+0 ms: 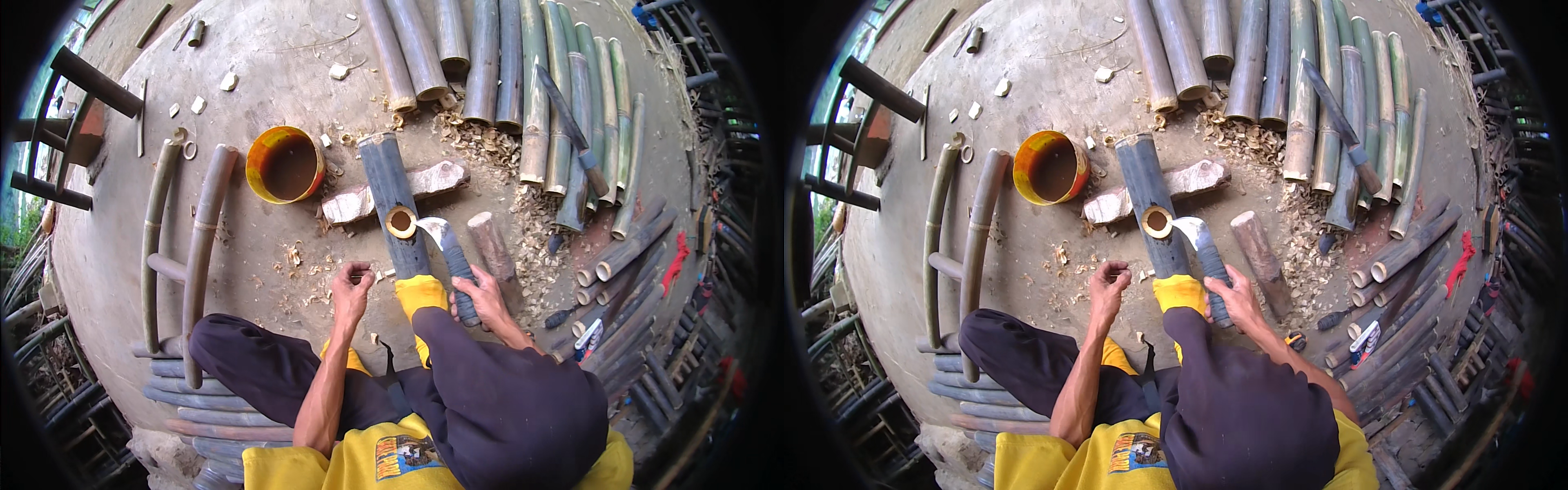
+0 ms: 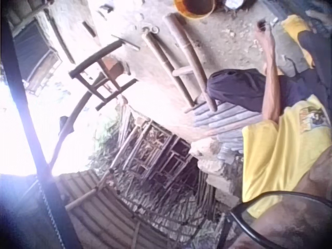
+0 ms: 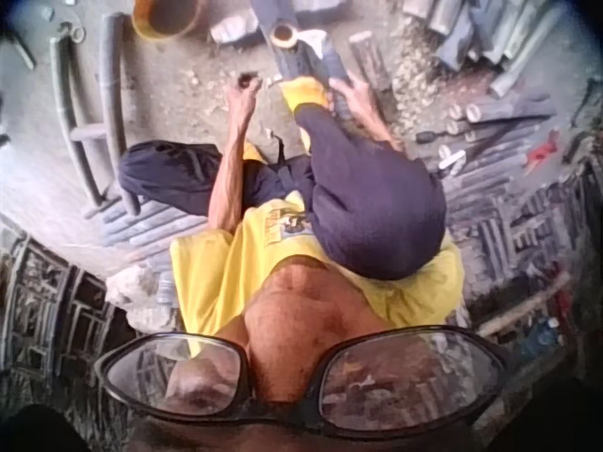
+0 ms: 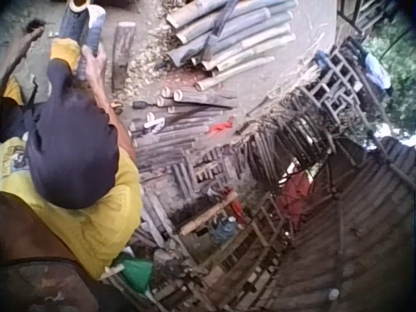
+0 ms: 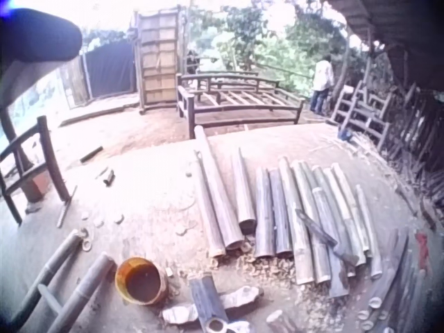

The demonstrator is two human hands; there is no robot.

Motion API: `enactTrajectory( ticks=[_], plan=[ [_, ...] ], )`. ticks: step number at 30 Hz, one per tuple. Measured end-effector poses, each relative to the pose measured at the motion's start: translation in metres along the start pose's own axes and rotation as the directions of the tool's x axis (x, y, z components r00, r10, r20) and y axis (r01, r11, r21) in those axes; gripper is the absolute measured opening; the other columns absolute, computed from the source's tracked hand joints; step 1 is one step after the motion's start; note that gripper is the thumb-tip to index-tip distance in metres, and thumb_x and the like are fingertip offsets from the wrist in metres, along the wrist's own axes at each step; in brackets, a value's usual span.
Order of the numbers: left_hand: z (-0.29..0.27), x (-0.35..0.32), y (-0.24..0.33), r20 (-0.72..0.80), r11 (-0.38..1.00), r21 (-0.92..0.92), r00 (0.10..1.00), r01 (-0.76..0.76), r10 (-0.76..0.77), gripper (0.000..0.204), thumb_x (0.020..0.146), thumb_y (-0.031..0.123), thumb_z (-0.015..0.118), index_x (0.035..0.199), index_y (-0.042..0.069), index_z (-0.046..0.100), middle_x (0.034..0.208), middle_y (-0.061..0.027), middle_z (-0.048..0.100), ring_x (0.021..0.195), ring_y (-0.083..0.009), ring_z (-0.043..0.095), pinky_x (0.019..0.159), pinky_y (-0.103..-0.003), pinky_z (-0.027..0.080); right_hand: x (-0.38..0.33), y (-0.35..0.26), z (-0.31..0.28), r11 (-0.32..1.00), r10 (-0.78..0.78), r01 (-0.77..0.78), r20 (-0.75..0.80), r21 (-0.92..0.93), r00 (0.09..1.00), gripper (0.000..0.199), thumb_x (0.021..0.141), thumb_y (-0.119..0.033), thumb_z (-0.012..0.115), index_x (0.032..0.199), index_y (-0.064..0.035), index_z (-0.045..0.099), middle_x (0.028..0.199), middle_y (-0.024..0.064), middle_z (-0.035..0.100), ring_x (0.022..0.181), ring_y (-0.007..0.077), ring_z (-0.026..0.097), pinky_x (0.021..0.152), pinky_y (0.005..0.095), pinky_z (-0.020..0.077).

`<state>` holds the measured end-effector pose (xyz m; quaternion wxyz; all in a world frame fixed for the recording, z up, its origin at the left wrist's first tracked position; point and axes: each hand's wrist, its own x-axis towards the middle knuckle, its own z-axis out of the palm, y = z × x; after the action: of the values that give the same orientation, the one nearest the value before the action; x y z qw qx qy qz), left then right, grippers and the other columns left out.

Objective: The person constructs a bamboo structure by carving a hole into a segment of bamboo using a knife, measuring the bamboo with a tape measure, and fitting other bamboo segments into the carved hole while using a mallet.

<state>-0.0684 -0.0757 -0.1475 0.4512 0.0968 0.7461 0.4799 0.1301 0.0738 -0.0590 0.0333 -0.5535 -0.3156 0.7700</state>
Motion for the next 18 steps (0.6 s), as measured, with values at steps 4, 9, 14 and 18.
enactTrajectory(
  ticks=[4,9,14,18],
  plan=[
    [0.021,-0.022,0.036,0.213,0.976,-0.194,0.975,0.103,-0.060,0.034,0.077,0.010,0.068,0.108,-0.002,0.059,0.096,-0.0086,0.064,0.090,-0.0146,0.060,0.082,-0.028,0.049,-0.010,-0.009,-0.013,0.754,-0.468,0.453,0.094,-0.475,0.879,0.030,0.077,-0.010,0.060,0.102,-0.0013,0.046,0.069,0.0098,0.057,0.054,0.0183,0.059,0.052,0.0314,0.0492],
    [0.073,-0.030,0.090,0.561,0.697,-0.567,0.825,0.438,-0.063,0.058,0.083,0.025,0.065,0.128,-0.003,0.042,0.124,-0.0144,0.053,0.117,-0.0230,0.050,0.100,-0.036,0.039,0.004,-0.055,-0.021,0.277,-0.410,0.580,0.452,-0.766,0.792,0.063,0.074,-0.007,0.060,0.132,-0.0134,0.037,0.073,0.0200,0.058,0.065,0.0322,0.062,0.059,0.0408,0.0500],
    [0.113,0.002,0.077,0.586,0.378,-0.684,0.778,0.624,-0.225,0.049,0.094,0.033,0.050,0.128,-0.001,0.042,0.131,-0.0148,0.047,0.122,-0.0244,0.045,0.103,-0.041,0.038,0.039,-0.089,-0.033,-0.285,-0.140,0.603,0.654,-0.745,0.743,0.080,0.073,-0.012,0.065,0.142,-0.0254,0.029,0.083,0.0189,0.057,0.070,0.0348,0.060,0.060,0.0423,0.0509],
    [0.138,0.021,0.062,0.541,0.124,-0.816,0.821,0.565,-0.185,0.042,0.097,0.029,0.044,0.127,0.001,0.043,0.131,-0.0130,0.047,0.123,-0.0249,0.044,0.105,-0.042,0.036,0.079,-0.115,-0.034,-0.643,-0.008,0.596,0.783,-0.480,0.622,0.068,0.080,-0.012,0.054,0.142,-0.0288,0.030,0.090,0.0141,0.057,0.074,0.0271,0.059,0.065,0.0371,0.0492]
  ],
)
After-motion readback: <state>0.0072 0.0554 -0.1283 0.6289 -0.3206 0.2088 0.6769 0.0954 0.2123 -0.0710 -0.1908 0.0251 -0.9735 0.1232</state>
